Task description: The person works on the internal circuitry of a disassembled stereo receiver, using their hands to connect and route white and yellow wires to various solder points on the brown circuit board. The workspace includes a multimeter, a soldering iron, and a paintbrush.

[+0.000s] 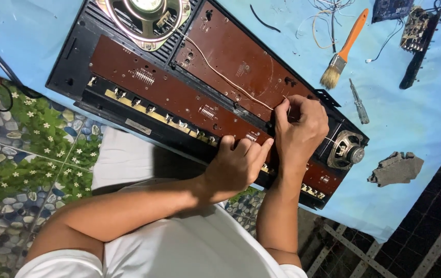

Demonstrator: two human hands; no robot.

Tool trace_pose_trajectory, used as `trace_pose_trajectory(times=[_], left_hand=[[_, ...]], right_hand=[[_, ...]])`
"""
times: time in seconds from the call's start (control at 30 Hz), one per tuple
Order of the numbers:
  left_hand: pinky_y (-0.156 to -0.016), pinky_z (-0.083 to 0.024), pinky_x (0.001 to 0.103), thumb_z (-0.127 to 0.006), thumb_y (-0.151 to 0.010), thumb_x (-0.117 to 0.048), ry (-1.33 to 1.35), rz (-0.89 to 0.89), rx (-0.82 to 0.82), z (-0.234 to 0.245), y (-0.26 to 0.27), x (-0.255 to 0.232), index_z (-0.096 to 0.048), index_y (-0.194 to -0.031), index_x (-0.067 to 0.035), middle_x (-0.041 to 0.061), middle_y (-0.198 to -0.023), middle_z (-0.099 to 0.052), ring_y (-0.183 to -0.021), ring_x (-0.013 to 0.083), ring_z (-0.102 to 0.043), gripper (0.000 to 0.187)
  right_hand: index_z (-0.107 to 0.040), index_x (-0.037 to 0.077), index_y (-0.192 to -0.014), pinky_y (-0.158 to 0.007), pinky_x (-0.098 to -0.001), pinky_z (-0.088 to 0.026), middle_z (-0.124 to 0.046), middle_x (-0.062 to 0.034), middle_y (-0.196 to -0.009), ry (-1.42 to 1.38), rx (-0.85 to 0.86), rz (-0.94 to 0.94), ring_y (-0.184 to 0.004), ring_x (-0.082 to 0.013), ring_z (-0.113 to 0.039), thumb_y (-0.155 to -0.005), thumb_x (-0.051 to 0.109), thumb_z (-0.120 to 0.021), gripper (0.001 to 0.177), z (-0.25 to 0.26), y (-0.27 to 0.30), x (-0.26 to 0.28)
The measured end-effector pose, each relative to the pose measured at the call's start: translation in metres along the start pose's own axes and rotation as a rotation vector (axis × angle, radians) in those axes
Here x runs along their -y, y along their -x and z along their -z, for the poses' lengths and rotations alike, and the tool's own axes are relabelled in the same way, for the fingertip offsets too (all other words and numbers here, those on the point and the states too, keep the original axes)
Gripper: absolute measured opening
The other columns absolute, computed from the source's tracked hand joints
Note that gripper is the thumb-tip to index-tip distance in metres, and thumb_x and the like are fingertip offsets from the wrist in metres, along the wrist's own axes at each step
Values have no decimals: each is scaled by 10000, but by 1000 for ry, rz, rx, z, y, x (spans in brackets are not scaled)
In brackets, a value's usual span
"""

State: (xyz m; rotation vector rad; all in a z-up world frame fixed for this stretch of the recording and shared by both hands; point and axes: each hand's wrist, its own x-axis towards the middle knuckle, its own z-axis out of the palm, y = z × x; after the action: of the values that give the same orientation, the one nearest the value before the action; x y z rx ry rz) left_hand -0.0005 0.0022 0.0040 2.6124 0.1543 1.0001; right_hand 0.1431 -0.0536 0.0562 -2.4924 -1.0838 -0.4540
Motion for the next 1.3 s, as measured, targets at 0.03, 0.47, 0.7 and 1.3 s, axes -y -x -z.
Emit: trace_pose_trajectory(times=[0.03,0.47,0.7,1.3], left_hand=[[-705,-383,410,-583,-853,-41,0,1,1,-1,1,0,-705,-1301,-35,94,-782,-480,-756,256,-452,464],[-678,-380,395,-578,-870,-24,7,-6,-8,3,-3,2,-725,-1265,-41,94,-768,-483,-734,256,-455,421],[-686,-390,397,-585,-870,-35,19,-2,-11,0,-2,1,-726,-1253,-36,110,-790,-502,-760,264,-474,408],[-810,-430,439,-584,-931,-9,53,18,-45,-3,11,2,-720,-1261,-20,141,-830,-518,-786,274,-515,357]], right_hand=[[-742,87,-877,-683,-409,-523,-650,-94,-744,0,1,0,-693,-321,-649,-881,21,-792,83,-1,1,-1],[-743,86,-885,-682,-400,-529,-661,-98,-759,-45,30,17,-689,-320,-650,-897,4,-769,86,0,-4,0],[-732,54,-880,-647,-416,-527,-665,-128,-757,-77,47,-2,-685,-348,-649,-900,-8,-755,69,2,-5,3],[-768,35,-959,-636,-399,-519,-669,-131,-797,-108,152,52,-713,-325,-640,-960,15,-741,33,12,-9,1]])
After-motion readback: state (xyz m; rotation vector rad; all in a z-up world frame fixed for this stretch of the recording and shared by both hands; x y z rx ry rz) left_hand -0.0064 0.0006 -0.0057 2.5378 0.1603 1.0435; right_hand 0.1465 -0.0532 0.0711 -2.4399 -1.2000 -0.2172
